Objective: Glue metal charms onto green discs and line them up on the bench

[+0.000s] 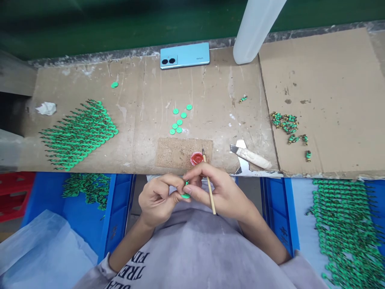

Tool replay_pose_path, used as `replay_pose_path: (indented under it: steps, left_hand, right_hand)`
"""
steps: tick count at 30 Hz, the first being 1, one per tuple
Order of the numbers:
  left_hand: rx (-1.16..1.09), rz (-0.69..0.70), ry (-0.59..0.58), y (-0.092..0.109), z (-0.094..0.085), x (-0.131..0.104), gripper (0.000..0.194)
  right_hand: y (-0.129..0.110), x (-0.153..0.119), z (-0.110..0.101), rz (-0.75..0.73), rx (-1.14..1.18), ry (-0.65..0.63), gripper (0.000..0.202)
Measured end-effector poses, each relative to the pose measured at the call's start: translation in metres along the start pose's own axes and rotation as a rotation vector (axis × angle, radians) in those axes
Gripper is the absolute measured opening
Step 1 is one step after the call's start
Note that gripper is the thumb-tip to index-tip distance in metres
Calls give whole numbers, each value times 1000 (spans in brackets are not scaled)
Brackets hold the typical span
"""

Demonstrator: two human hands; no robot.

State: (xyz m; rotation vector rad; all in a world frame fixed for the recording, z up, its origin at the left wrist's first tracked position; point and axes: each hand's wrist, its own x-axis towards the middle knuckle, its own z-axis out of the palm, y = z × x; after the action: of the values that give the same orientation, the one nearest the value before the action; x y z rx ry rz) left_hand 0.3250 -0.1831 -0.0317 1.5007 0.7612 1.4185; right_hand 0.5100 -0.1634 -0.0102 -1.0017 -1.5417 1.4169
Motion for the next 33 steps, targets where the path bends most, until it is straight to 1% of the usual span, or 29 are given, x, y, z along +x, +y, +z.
replay_pose_path:
  steps: [5, 9, 12, 19, 24, 28, 33]
  left_hand:
    - [-6, -12, 16, -1, 2, -2, 50]
    - [50, 26, -30, 1, 0, 0, 49]
    - [56, 13, -49, 1, -1, 0, 49]
    - [-102, -25, 25, -4, 6, 0, 47]
    - [-124, -52, -8, -5, 4, 3, 47]
    - [-119, -40, -41, -6, 2, 4, 46]
    - [-158, -21, -27, -9, 2, 3, 51]
  right_hand:
    - [0, 1, 1, 0, 3, 5, 10]
    - [0, 1, 0, -1, 9, -3, 10]
    - [0, 0, -1, 5, 8, -3, 9]
    - [3, -1, -2, -20, 62, 23, 9]
    - [3, -1, -3, -27, 104, 45, 8]
    - [4, -2, -2, -18, 173, 11, 5]
    - [5, -1, -1, -2, 197, -25, 4]
